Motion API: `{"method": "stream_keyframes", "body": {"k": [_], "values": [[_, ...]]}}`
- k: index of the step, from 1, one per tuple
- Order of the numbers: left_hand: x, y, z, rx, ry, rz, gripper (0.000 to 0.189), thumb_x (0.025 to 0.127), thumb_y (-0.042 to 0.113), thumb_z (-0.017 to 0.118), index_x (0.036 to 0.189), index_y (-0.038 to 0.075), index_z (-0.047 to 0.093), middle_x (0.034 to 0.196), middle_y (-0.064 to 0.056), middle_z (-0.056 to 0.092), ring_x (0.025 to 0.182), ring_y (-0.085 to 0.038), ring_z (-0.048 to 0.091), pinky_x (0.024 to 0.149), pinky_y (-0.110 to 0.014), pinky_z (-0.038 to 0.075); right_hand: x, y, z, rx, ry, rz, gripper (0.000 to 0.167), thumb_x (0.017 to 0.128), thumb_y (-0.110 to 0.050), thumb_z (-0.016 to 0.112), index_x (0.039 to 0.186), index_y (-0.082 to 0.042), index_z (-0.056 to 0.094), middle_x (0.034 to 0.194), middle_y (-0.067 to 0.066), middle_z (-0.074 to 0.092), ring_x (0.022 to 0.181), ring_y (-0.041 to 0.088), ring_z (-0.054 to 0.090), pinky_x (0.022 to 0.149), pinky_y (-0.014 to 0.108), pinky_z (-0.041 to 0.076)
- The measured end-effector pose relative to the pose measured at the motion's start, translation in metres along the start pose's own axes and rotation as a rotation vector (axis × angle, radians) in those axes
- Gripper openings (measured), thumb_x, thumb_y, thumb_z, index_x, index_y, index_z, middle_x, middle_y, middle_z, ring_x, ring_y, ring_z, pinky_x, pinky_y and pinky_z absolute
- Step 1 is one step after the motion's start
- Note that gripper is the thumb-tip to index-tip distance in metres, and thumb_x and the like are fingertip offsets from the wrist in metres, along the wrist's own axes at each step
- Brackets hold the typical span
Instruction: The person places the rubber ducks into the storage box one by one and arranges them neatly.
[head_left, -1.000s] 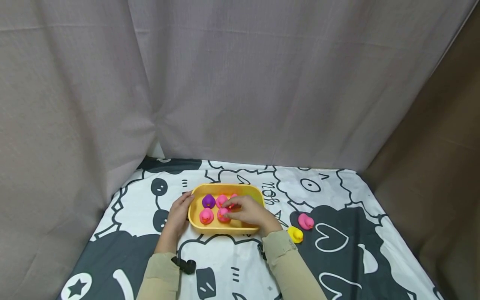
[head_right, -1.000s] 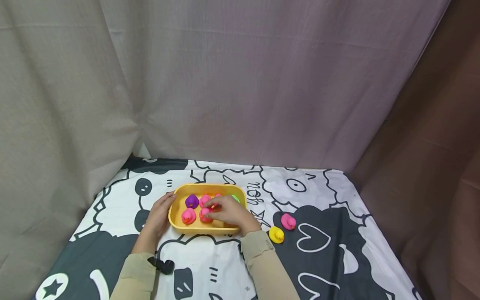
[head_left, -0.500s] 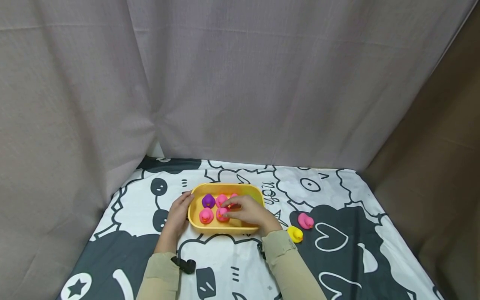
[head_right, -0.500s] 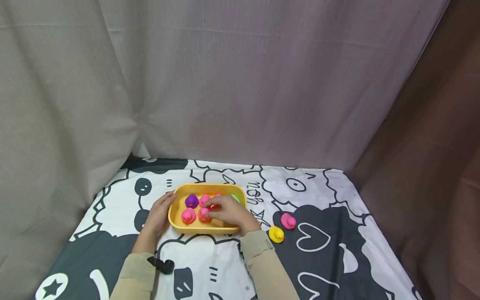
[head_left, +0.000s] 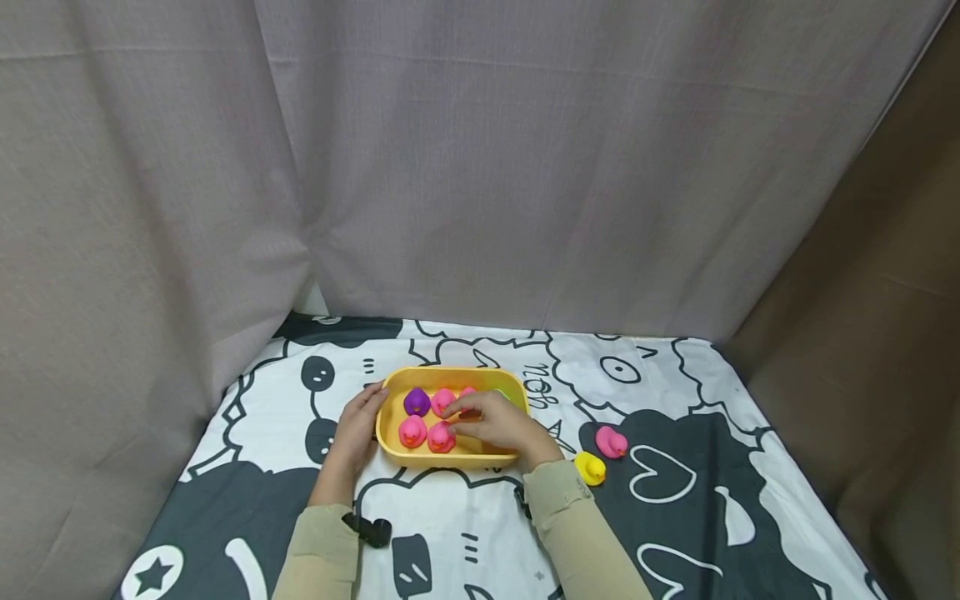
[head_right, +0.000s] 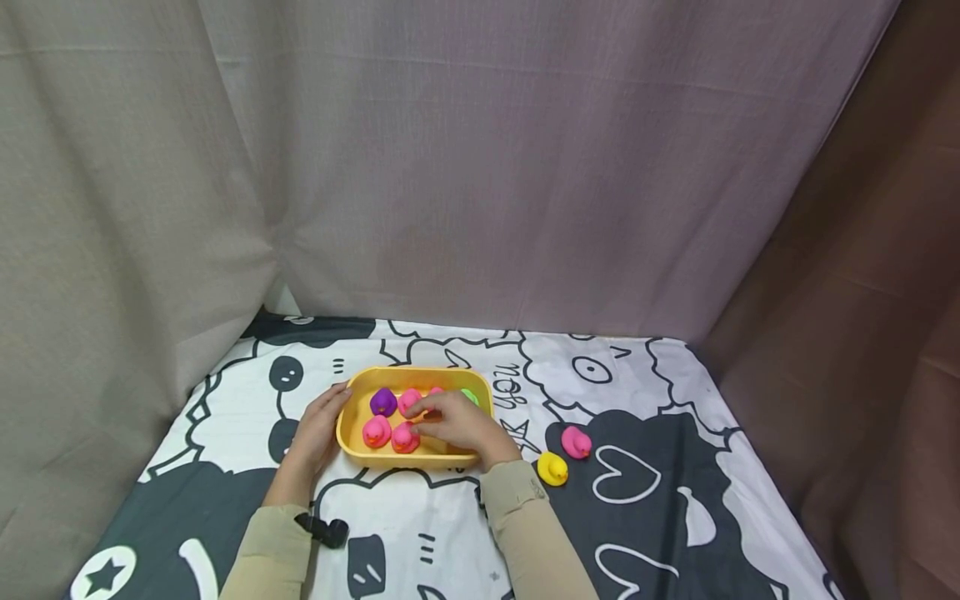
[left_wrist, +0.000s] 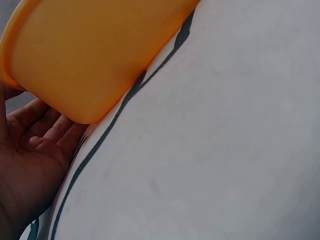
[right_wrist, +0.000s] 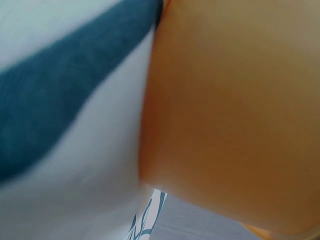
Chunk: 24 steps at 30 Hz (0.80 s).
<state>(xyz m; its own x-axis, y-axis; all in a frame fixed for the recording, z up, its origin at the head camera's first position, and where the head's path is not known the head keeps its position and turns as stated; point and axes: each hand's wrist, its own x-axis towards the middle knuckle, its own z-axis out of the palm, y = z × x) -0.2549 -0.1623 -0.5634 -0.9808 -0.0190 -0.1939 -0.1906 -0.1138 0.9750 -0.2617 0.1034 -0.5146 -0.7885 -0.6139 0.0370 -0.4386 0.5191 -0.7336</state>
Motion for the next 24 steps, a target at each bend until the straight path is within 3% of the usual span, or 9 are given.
{"method": "stream_keyframes", "body": {"k": [8,13,24], "values": [[-0.0010,0.0007,-0.0001,-0.006,-0.007,0.001,0.050,0.103,0.036,0.054,0.146,0.012,0.051,0.151,-0.011,0.046,0.136,-0.028,0.047,0.114,-0.042,0.041,-0.0003,-0.0022,0.0006,-0.016,-0.025,0.003,0.028,0.089,-0.025,0.078,0.117,-0.021,0.075,0.109,-0.013,0.071,0.101,0.016,0.064,0.088,0.029,0.056],[-0.0014,0.0008,-0.0007,-0.014,-0.015,0.004,0.051,0.103,0.035,0.054,0.148,0.010,0.049,0.152,-0.013,0.045,0.137,-0.029,0.046,0.115,-0.042,0.039,-0.0009,-0.0023,0.0017,0.014,-0.082,0.004,0.030,0.089,-0.030,0.079,0.119,-0.028,0.075,0.112,-0.017,0.069,0.108,0.010,0.062,0.095,0.030,0.054],[-0.0025,0.0030,-0.0007,-0.019,-0.014,-0.012,0.052,0.103,0.036,0.053,0.149,0.011,0.048,0.155,-0.010,0.042,0.139,-0.028,0.044,0.116,-0.040,0.038,0.0009,-0.0009,0.0038,-0.080,-0.073,-0.011,0.024,0.090,-0.030,0.077,0.114,-0.029,0.076,0.105,-0.022,0.068,0.100,0.012,0.060,0.089,0.027,0.053]]}}
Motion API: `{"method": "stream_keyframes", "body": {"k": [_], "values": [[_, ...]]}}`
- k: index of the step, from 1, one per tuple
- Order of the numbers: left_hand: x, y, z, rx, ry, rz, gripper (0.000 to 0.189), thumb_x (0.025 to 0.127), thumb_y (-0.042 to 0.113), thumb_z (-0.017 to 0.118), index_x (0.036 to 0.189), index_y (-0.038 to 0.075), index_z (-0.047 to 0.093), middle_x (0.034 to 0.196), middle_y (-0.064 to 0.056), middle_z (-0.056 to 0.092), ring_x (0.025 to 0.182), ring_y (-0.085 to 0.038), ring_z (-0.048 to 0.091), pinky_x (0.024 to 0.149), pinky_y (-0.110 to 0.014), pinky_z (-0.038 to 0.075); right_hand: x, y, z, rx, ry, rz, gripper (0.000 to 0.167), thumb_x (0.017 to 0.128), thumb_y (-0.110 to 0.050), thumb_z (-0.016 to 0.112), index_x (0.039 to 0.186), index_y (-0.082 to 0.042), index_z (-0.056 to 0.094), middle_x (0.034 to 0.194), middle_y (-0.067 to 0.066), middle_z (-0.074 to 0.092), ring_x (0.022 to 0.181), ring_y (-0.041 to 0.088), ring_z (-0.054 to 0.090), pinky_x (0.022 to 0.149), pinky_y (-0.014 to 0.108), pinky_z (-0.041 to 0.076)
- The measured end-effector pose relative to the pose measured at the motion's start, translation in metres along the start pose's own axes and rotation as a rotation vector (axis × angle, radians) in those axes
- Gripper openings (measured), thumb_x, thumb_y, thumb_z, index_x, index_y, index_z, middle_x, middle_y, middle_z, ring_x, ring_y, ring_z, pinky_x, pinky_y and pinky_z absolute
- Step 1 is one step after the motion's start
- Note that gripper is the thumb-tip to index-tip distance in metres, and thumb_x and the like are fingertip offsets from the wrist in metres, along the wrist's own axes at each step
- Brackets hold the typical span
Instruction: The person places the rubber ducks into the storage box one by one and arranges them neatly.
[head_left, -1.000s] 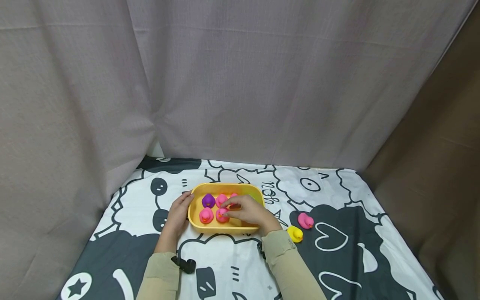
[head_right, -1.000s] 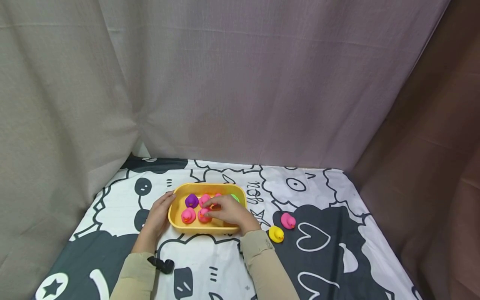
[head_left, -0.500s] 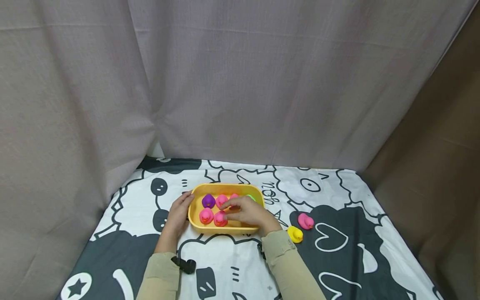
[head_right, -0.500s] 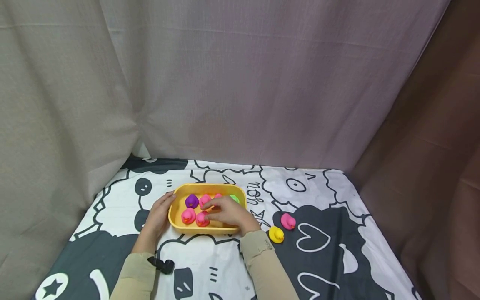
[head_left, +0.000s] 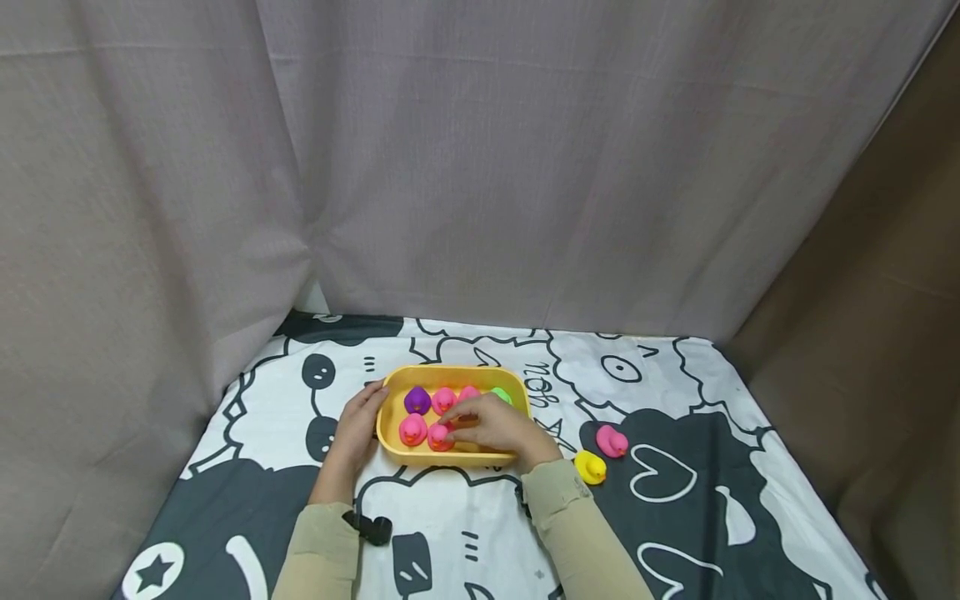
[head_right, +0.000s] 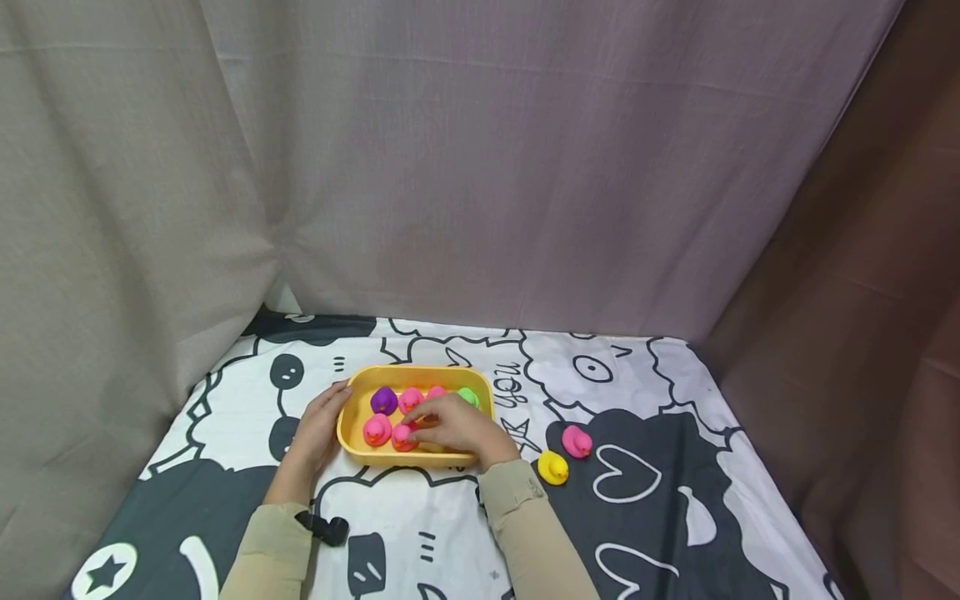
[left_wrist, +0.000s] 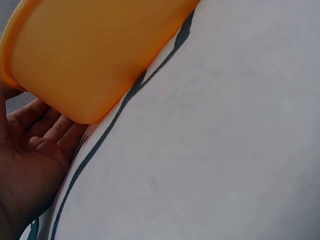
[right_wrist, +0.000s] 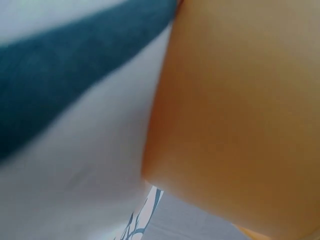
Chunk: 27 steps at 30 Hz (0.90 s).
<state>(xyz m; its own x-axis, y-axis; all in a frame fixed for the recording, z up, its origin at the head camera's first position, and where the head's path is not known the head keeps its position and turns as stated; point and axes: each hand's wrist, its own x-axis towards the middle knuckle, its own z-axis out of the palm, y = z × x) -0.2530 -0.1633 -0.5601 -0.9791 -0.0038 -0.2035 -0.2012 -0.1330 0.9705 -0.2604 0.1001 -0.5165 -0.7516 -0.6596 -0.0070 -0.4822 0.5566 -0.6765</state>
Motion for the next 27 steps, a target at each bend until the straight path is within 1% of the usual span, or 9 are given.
{"method": "stream_keyframes", "body": {"k": [5,9,13,15,17,19,22,24,27], "values": [[0.001,0.001,0.000,0.012,0.007,0.001,0.052,0.102,0.036,0.056,0.148,0.012,0.049,0.154,-0.010,0.044,0.139,-0.027,0.045,0.115,-0.040,0.039,0.000,-0.002,-0.001,0.037,-0.023,-0.019,0.026,0.090,-0.034,0.076,0.117,-0.033,0.075,0.108,-0.022,0.068,0.103,0.008,0.059,0.093,0.028,0.053],[0.001,0.001,0.000,0.022,0.006,-0.006,0.054,0.103,0.036,0.054,0.150,0.010,0.047,0.156,-0.012,0.041,0.140,-0.028,0.043,0.116,-0.041,0.037,0.000,-0.002,-0.001,0.024,-0.028,-0.039,0.027,0.091,-0.035,0.076,0.118,-0.032,0.075,0.109,-0.023,0.069,0.104,0.005,0.059,0.094,0.028,0.053],[0.001,0.001,-0.001,0.027,0.006,-0.009,0.054,0.104,0.037,0.053,0.150,0.011,0.046,0.156,-0.012,0.041,0.141,-0.029,0.042,0.116,-0.041,0.036,-0.001,-0.002,-0.001,0.010,-0.002,-0.015,0.025,0.090,-0.036,0.076,0.115,-0.034,0.076,0.106,-0.024,0.069,0.100,0.007,0.059,0.090,0.029,0.053],[0.002,0.002,-0.001,0.024,0.009,-0.008,0.053,0.103,0.037,0.054,0.150,0.012,0.047,0.155,-0.011,0.042,0.140,-0.028,0.043,0.116,-0.040,0.037,-0.001,-0.002,-0.001,0.025,0.019,0.006,0.023,0.090,-0.037,0.076,0.113,-0.034,0.077,0.104,-0.022,0.070,0.099,0.010,0.060,0.088,0.030,0.053],[0.003,0.001,-0.001,0.013,0.011,0.000,0.052,0.103,0.036,0.054,0.148,0.012,0.049,0.154,-0.010,0.043,0.139,-0.027,0.044,0.116,-0.040,0.038,-0.003,-0.003,-0.002,0.048,0.052,0.018,0.022,0.090,-0.036,0.076,0.112,-0.033,0.077,0.101,-0.020,0.070,0.094,0.012,0.060,0.083,0.030,0.054],[0.003,0.000,0.000,-0.005,0.012,0.007,0.050,0.103,0.034,0.054,0.147,0.011,0.050,0.153,-0.010,0.045,0.138,-0.027,0.045,0.115,-0.040,0.039,-0.004,-0.003,-0.003,0.079,0.101,0.015,0.022,0.090,-0.037,0.076,0.111,-0.029,0.078,0.098,-0.017,0.070,0.090,0.013,0.059,0.077,0.030,0.054],[0.003,-0.002,0.001,-0.030,0.011,0.021,0.049,0.103,0.032,0.054,0.146,0.010,0.050,0.151,-0.010,0.045,0.138,-0.027,0.045,0.115,-0.039,0.040,-0.008,-0.001,-0.004,0.153,0.200,-0.001,0.027,0.092,-0.039,0.074,0.110,-0.020,0.079,0.097,-0.014,0.071,0.088,0.014,0.061,0.074,0.032,0.056],[0.003,-0.002,0.001,-0.035,0.008,0.022,0.049,0.103,0.031,0.054,0.146,0.009,0.050,0.152,-0.011,0.045,0.138,-0.027,0.045,0.114,-0.039,0.040,-0.011,0.001,-0.006,0.191,0.271,-0.015,0.030,0.092,-0.042,0.073,0.108,-0.017,0.079,0.098,-0.013,0.072,0.089,0.015,0.063,0.076,0.036,0.058],[0.004,-0.003,0.000,-0.037,0.000,0.027,0.049,0.103,0.031,0.054,0.147,0.009,0.050,0.152,-0.011,0.045,0.138,-0.028,0.045,0.114,-0.040,0.040,-0.019,0.002,-0.011,0.209,0.346,-0.026,0.027,0.092,-0.042,0.072,0.105,-0.020,0.080,0.100,-0.014,0.073,0.094,0.013,0.065,0.085,0.046,0.058]]}}
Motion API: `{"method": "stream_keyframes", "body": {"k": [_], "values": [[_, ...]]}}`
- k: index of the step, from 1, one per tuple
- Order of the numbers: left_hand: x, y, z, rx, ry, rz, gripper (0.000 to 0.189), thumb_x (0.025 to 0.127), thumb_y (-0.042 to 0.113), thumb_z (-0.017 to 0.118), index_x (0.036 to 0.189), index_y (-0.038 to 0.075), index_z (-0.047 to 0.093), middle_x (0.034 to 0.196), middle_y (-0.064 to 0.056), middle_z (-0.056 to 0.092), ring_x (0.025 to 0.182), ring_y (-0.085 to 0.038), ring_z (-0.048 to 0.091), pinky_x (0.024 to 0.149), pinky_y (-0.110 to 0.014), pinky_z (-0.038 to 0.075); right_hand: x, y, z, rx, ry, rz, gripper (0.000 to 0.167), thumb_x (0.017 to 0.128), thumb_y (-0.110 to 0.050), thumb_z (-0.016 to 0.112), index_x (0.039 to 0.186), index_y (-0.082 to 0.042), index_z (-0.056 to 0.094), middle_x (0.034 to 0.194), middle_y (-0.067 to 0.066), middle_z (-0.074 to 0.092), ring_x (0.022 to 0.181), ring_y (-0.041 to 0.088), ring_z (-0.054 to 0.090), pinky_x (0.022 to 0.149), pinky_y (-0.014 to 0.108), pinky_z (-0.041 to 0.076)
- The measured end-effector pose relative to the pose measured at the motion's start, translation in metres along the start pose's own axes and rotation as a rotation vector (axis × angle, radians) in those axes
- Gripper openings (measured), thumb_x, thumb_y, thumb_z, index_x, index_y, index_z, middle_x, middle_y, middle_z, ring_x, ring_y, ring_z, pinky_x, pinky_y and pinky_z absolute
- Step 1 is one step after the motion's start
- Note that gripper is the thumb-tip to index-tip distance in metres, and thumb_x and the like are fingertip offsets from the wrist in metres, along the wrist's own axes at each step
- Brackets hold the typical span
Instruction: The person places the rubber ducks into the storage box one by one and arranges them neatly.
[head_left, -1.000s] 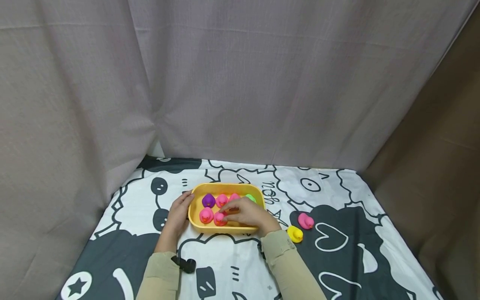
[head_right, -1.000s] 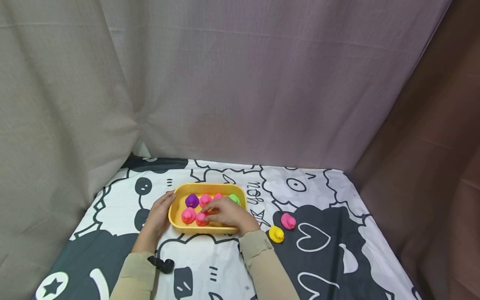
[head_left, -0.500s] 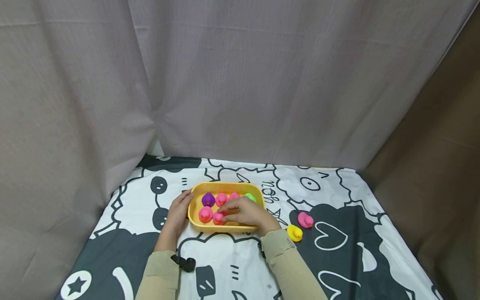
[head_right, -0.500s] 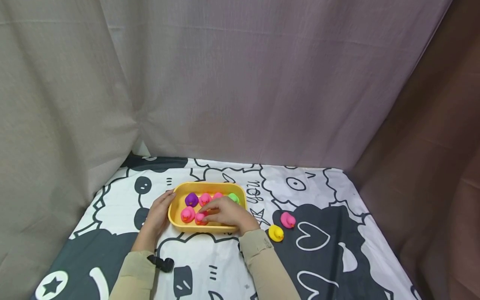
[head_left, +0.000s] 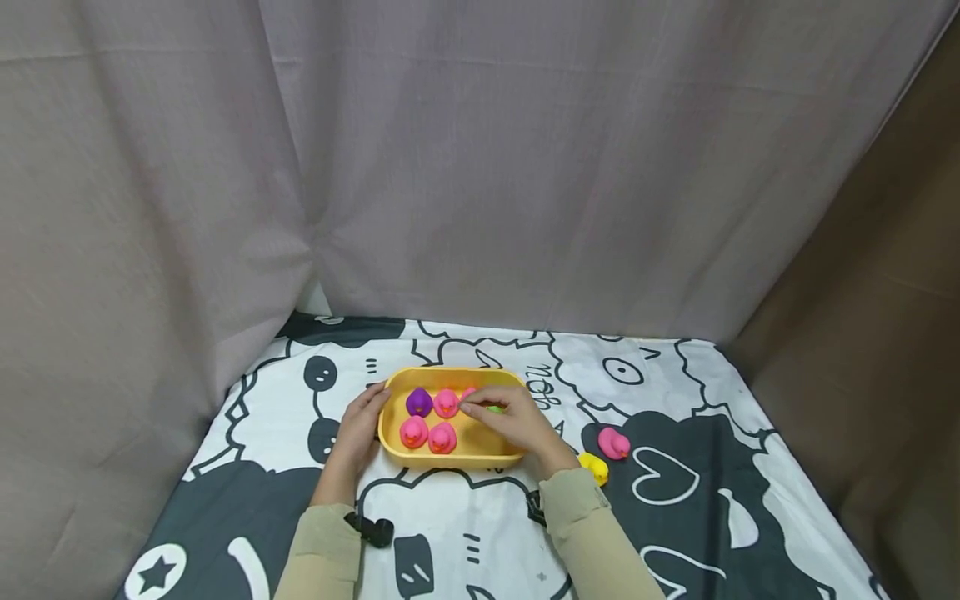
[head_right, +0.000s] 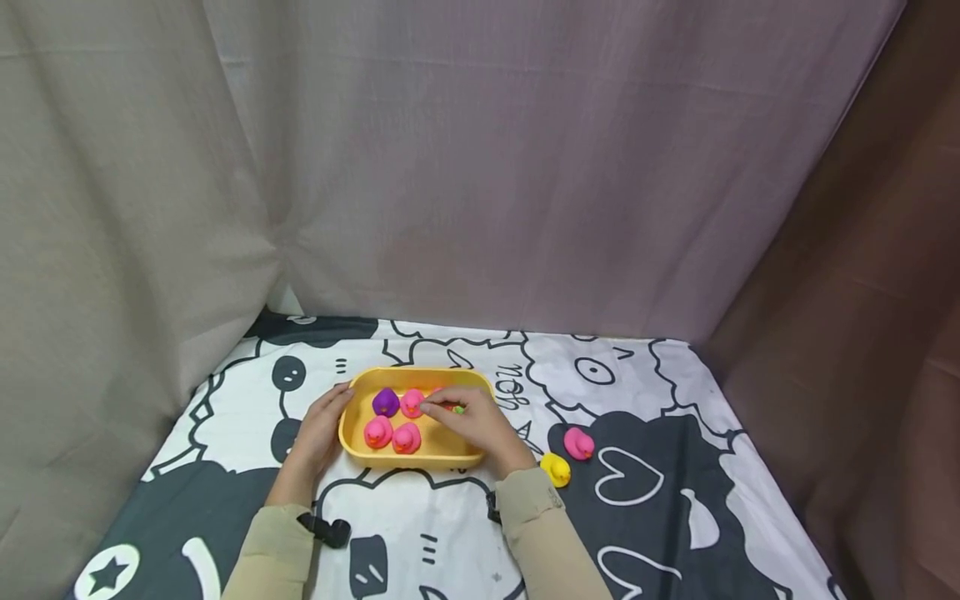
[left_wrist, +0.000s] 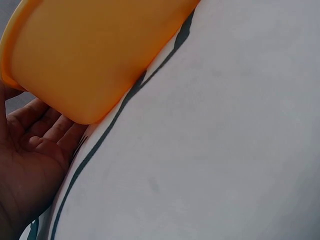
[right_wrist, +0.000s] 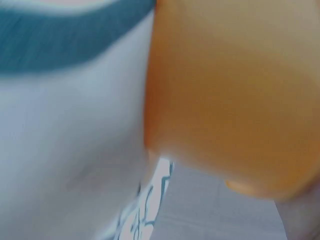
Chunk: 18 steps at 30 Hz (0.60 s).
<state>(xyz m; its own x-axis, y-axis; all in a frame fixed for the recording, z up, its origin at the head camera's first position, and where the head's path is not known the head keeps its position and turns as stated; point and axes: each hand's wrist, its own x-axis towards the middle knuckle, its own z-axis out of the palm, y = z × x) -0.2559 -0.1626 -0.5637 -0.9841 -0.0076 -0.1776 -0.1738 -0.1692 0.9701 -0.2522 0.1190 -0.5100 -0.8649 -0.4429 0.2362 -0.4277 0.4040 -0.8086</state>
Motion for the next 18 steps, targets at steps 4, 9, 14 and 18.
{"method": "stream_keyframes", "body": {"k": [4,9,14,18], "values": [[-0.001,-0.001,-0.001,-0.004,0.000,0.001,0.049,0.103,0.031,0.054,0.146,0.009,0.050,0.152,-0.011,0.045,0.138,-0.028,0.045,0.115,-0.040,0.039,-0.012,-0.002,-0.014,-0.028,0.043,-0.019,0.021,0.092,-0.040,0.073,0.104,-0.024,0.080,0.099,-0.016,0.073,0.096,0.010,0.065,0.091,0.052,0.055],[-0.002,0.000,0.001,-0.005,0.009,0.002,0.049,0.103,0.031,0.055,0.146,0.009,0.050,0.152,-0.011,0.045,0.138,-0.028,0.045,0.115,-0.040,0.039,-0.035,0.000,-0.042,-0.075,0.080,-0.016,0.017,0.094,-0.033,0.073,0.106,-0.023,0.079,0.101,-0.014,0.073,0.099,0.012,0.066,0.094,0.047,0.056],[-0.002,0.000,0.001,-0.007,0.025,-0.007,0.048,0.102,0.030,0.055,0.145,0.011,0.052,0.151,-0.009,0.046,0.137,-0.026,0.046,0.115,-0.039,0.039,-0.066,0.012,-0.076,-0.138,0.150,0.099,0.025,0.095,-0.039,0.070,0.109,-0.021,0.078,0.110,-0.010,0.073,0.108,0.016,0.066,0.098,0.047,0.055],[-0.001,-0.001,0.001,-0.017,0.023,-0.002,0.047,0.102,0.029,0.055,0.145,0.010,0.052,0.150,-0.010,0.047,0.136,-0.026,0.047,0.114,-0.039,0.040,-0.093,0.024,-0.107,-0.194,0.225,0.242,0.030,0.095,-0.043,0.068,0.113,-0.020,0.076,0.115,-0.005,0.072,0.108,0.017,0.065,0.094,0.038,0.057]]}}
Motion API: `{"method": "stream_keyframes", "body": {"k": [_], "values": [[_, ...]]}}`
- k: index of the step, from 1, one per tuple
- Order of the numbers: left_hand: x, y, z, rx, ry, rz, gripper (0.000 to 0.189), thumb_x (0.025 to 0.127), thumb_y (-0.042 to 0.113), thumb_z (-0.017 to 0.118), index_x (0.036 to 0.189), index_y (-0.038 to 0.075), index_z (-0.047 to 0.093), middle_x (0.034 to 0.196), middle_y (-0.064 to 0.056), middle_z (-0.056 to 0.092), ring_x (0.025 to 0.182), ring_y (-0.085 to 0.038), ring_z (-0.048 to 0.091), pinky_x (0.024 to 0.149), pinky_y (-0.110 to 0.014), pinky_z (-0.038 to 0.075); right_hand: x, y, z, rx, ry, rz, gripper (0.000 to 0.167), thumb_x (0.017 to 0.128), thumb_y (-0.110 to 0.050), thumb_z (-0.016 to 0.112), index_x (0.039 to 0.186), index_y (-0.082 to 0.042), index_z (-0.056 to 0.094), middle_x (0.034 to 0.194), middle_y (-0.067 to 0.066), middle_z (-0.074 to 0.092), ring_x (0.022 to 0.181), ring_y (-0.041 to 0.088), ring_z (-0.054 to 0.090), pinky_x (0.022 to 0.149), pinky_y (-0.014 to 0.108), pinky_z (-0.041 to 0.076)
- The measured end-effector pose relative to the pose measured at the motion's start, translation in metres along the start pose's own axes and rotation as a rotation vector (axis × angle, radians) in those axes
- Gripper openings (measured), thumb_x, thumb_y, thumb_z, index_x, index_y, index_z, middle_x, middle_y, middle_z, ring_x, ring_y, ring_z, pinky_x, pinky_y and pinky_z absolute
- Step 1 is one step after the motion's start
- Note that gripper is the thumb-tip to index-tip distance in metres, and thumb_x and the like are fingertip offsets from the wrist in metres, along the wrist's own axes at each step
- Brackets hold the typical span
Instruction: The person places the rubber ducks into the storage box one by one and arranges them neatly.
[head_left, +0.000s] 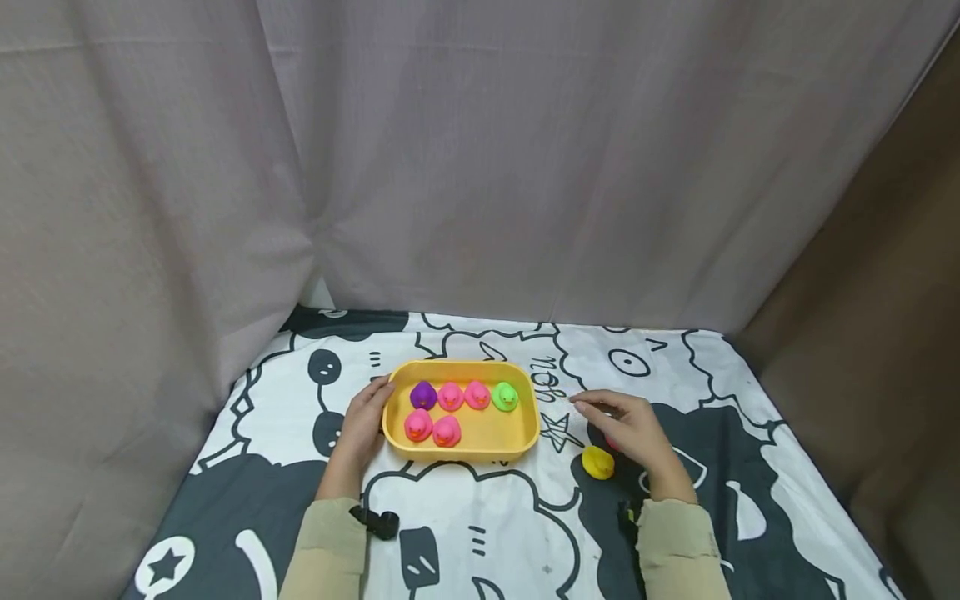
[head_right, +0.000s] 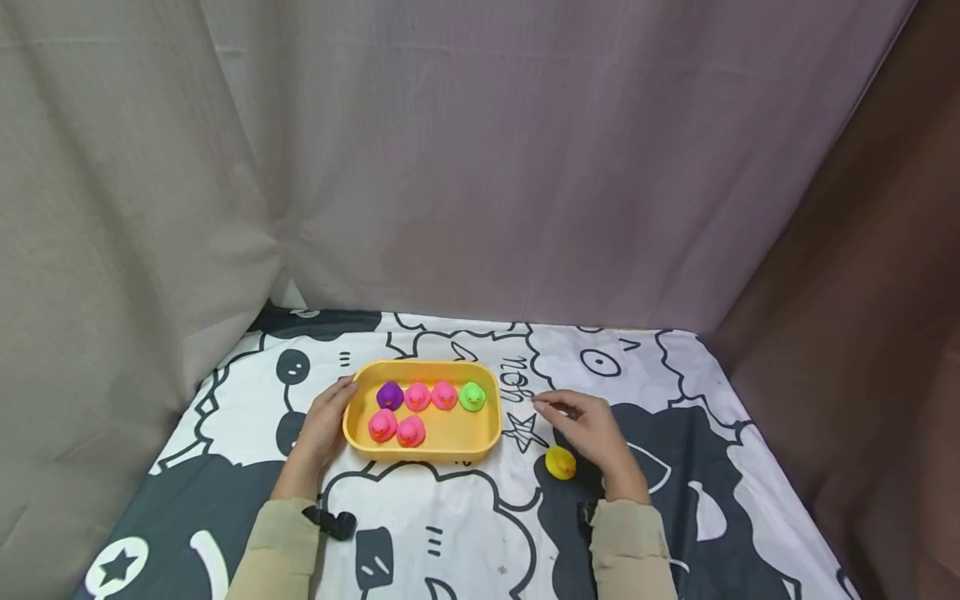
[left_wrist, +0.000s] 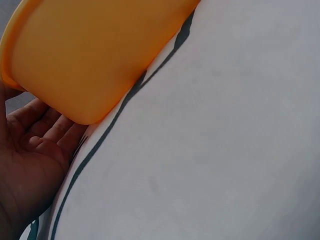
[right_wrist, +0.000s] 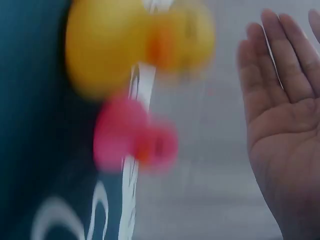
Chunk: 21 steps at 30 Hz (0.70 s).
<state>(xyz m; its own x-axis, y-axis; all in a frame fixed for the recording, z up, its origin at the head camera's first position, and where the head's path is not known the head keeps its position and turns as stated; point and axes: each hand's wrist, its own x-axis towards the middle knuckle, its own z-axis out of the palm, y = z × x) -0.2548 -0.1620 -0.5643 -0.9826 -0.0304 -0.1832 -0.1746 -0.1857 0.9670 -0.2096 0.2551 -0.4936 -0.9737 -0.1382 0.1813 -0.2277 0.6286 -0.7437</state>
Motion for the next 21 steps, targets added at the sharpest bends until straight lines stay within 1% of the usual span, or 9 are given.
{"method": "stream_keyframes", "body": {"k": [3,6,8,10,12,14,16,17,21], "values": [[0.001,0.000,0.001,-0.003,0.001,0.001,0.047,0.102,0.029,0.055,0.145,0.010,0.052,0.150,-0.010,0.047,0.136,-0.026,0.047,0.114,-0.038,0.040,-0.008,0.018,-0.022,0.013,0.021,0.074,0.029,0.096,-0.039,0.069,0.116,-0.018,0.075,0.119,0.000,0.071,0.109,0.020,0.064,0.095,0.036,0.055],[0.001,0.000,0.000,0.007,0.003,-0.003,0.047,0.102,0.030,0.055,0.145,0.010,0.052,0.150,-0.011,0.047,0.136,-0.027,0.048,0.114,-0.039,0.041,-0.014,0.037,-0.035,0.047,0.010,0.144,0.033,0.096,-0.039,0.069,0.119,-0.017,0.074,0.122,0.002,0.070,0.114,0.020,0.060,0.101,0.045,0.051],[0.002,0.000,0.000,0.003,0.002,-0.002,0.047,0.102,0.030,0.055,0.145,0.010,0.053,0.150,-0.011,0.047,0.136,-0.027,0.047,0.114,-0.040,0.040,-0.017,0.048,-0.040,0.054,0.000,0.200,0.038,0.095,-0.045,0.069,0.120,-0.017,0.073,0.124,0.002,0.069,0.117,0.018,0.057,0.103,0.047,0.048],[0.002,0.001,0.000,0.010,0.004,-0.001,0.047,0.102,0.031,0.055,0.145,0.010,0.053,0.150,-0.011,0.047,0.136,-0.028,0.047,0.114,-0.040,0.040,-0.020,0.058,-0.043,0.062,-0.002,0.249,0.042,0.093,-0.048,0.069,0.122,-0.017,0.073,0.125,0.002,0.069,0.117,0.014,0.057,0.104,0.043,0.048],[0.001,0.002,0.001,0.015,0.004,-0.006,0.048,0.102,0.031,0.055,0.145,0.010,0.052,0.150,-0.010,0.046,0.136,-0.027,0.047,0.114,-0.040,0.040,-0.023,0.066,-0.045,0.071,0.004,0.288,0.043,0.092,-0.048,0.070,0.122,-0.016,0.073,0.125,0.002,0.069,0.115,0.011,0.058,0.101,0.034,0.049],[0.000,0.001,0.001,0.024,0.004,-0.014,0.048,0.102,0.032,0.055,0.145,0.010,0.052,0.151,-0.010,0.046,0.136,-0.027,0.047,0.114,-0.040,0.040,-0.027,0.072,-0.047,0.067,-0.002,0.302,0.043,0.092,-0.046,0.072,0.122,-0.016,0.072,0.125,0.002,0.069,0.113,0.011,0.059,0.095,0.025,0.050],[0.000,0.001,0.000,0.027,0.002,-0.024,0.048,0.102,0.032,0.055,0.146,0.010,0.051,0.151,-0.010,0.046,0.137,-0.027,0.046,0.114,-0.040,0.040,-0.029,0.075,-0.048,0.065,-0.024,0.305,0.041,0.091,-0.043,0.074,0.121,-0.015,0.073,0.124,0.003,0.069,0.110,0.013,0.061,0.092,0.021,0.050],[0.000,0.001,0.000,0.025,-0.002,-0.025,0.048,0.102,0.031,0.055,0.146,0.010,0.051,0.152,-0.011,0.045,0.137,-0.027,0.046,0.114,-0.040,0.040,-0.029,0.076,-0.048,0.066,-0.037,0.306,0.041,0.090,-0.042,0.075,0.120,-0.016,0.073,0.123,0.003,0.069,0.110,0.014,0.062,0.091,0.021,0.051],[0.000,0.001,0.000,0.019,-0.007,-0.016,0.048,0.102,0.031,0.055,0.146,0.010,0.051,0.152,-0.012,0.045,0.138,-0.028,0.046,0.114,-0.041,0.040,-0.027,0.076,-0.047,0.064,-0.088,0.305,0.042,0.086,-0.044,0.078,0.118,-0.018,0.074,0.122,0.003,0.070,0.108,0.021,0.062,0.093,0.031,0.052]]}}
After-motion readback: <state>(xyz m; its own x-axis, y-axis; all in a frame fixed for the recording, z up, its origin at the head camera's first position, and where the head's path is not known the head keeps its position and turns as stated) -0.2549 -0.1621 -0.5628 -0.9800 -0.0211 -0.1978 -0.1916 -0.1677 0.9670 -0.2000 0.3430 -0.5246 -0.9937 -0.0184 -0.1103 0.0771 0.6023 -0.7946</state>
